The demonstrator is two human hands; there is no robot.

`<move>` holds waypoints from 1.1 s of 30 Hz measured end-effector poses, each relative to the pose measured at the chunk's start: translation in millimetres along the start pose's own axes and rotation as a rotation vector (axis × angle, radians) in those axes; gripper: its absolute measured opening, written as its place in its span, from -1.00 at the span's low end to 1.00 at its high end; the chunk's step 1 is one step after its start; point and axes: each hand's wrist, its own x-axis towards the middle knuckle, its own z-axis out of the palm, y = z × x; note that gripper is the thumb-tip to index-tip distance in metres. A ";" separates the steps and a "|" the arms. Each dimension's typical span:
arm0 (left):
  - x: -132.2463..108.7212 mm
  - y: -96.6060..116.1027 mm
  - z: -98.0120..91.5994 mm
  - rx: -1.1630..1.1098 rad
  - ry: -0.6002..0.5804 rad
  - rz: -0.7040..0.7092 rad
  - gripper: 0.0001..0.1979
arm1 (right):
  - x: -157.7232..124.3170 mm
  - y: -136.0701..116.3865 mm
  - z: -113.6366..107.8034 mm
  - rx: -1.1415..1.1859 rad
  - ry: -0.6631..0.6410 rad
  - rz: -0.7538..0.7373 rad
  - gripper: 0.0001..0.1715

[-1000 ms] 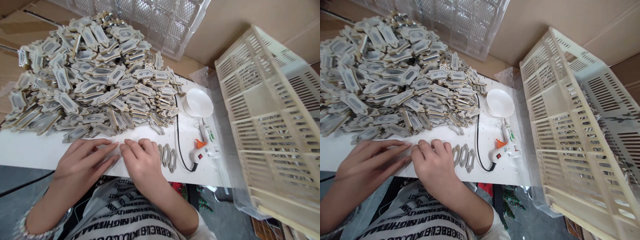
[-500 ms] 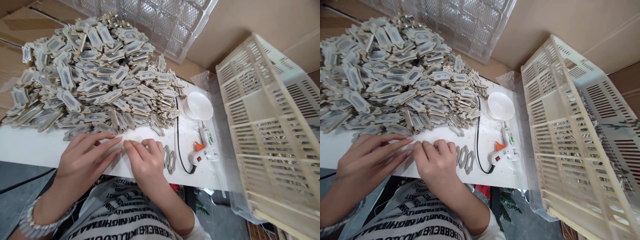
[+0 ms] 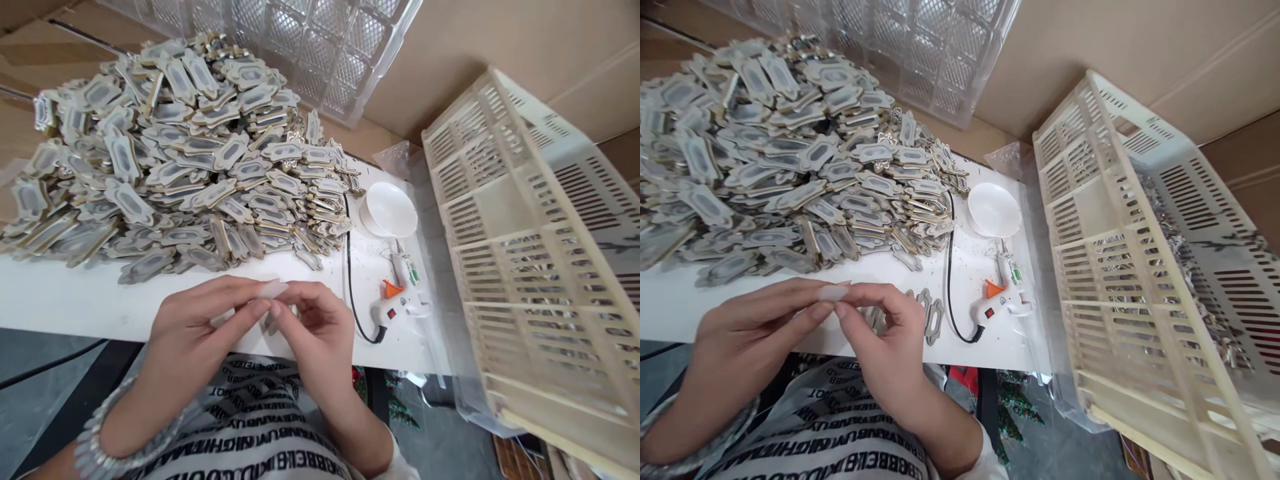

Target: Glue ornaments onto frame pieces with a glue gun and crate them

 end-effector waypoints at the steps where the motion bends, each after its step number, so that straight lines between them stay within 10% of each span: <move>1: -1.1 1.6 2.9 -0.009 0.019 -0.010 -0.89 | -1.2 -1.2 -2.2 -0.027 0.009 -0.030 -0.74; 26: -6.1 7.4 19.7 -0.033 -0.108 -0.219 -0.82 | -0.3 -13.5 -81.6 -0.351 0.099 -0.191 -0.61; 33: -23.2 -6.4 8.3 -0.050 -0.154 -0.349 -0.87 | -1.0 -17.0 -117.4 -0.824 -0.196 -0.305 -0.78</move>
